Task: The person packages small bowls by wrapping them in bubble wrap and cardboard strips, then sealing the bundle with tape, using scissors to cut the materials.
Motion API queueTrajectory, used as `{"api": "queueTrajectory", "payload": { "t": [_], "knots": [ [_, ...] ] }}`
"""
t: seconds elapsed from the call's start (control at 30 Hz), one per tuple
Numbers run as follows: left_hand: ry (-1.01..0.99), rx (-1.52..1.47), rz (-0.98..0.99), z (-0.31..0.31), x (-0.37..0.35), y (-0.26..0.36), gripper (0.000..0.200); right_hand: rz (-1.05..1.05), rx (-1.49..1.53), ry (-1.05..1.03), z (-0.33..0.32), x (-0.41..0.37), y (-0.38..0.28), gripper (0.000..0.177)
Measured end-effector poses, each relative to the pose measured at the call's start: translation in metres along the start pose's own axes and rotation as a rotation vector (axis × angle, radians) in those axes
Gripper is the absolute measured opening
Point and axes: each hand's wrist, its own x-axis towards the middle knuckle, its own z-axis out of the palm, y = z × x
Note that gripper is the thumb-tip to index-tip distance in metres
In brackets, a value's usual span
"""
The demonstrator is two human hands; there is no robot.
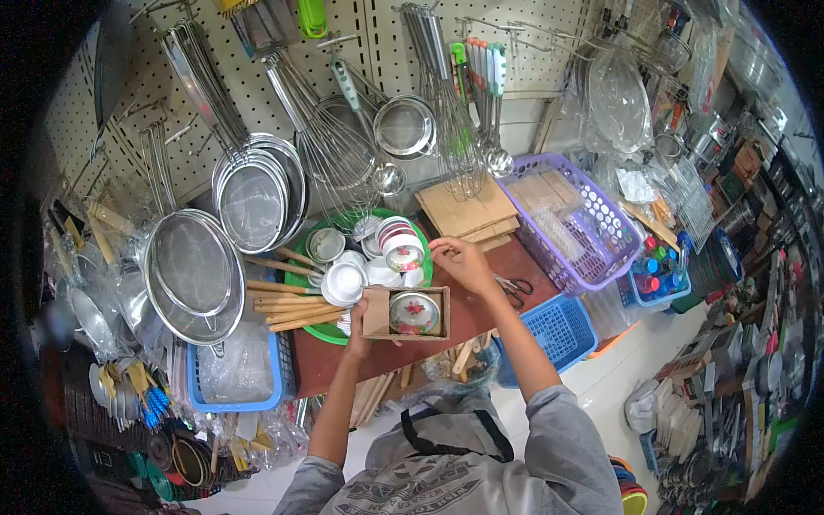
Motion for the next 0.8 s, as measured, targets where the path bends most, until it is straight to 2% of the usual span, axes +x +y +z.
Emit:
{"api": "queueTrajectory", "payload": {
  "t": [0.13, 0.23, 0.43, 0.53, 0.63, 0.67, 0.73, 0.8],
  "knots": [
    [-0.014, -0.037, 0.018, -0.001, 0.0, 0.0, 0.071, -0.21, -0.441, 0.076, 0.026, 0.015, 0.019, 0.033],
    [0.005, -0.058, 0.024, 0.001, 0.0, 0.0, 0.069, -0.175, -0.437, 0.159, 0.04, 0.022, 0.019, 0.029],
    [0.033, -0.017, 0.021, 0.002, -0.001, 0.002, 0.069, -0.136, -0.469, 0.157, 0.04, 0.035, 0.023, 0.022],
    [-0.002, -0.04, 0.005, 0.0, 0.001, 0.001, 0.072, -0.152, -0.501, 0.129, 0.036, 0.035, 0.023, 0.02],
    [0.072, 0.033, 0.0, -0.027, 0.015, -0.029, 0.071, -0.265, -0.495, 0.192, 0.035, 0.033, 0.024, 0.017],
    [0.068, 0.043, -0.002, -0.032, 0.017, -0.035, 0.072, -0.241, -0.521, 0.177, 0.033, 0.033, 0.024, 0.017],
    [0.06, 0.065, -0.007, -0.03, 0.017, -0.032, 0.074, -0.193, -0.569, 0.146, 0.029, 0.033, 0.023, 0.016],
    [0.012, 0.017, -0.035, -0.019, 0.012, -0.019, 0.074, -0.232, -0.561, 0.127, 0.028, 0.033, 0.02, 0.017]
  ]
}}
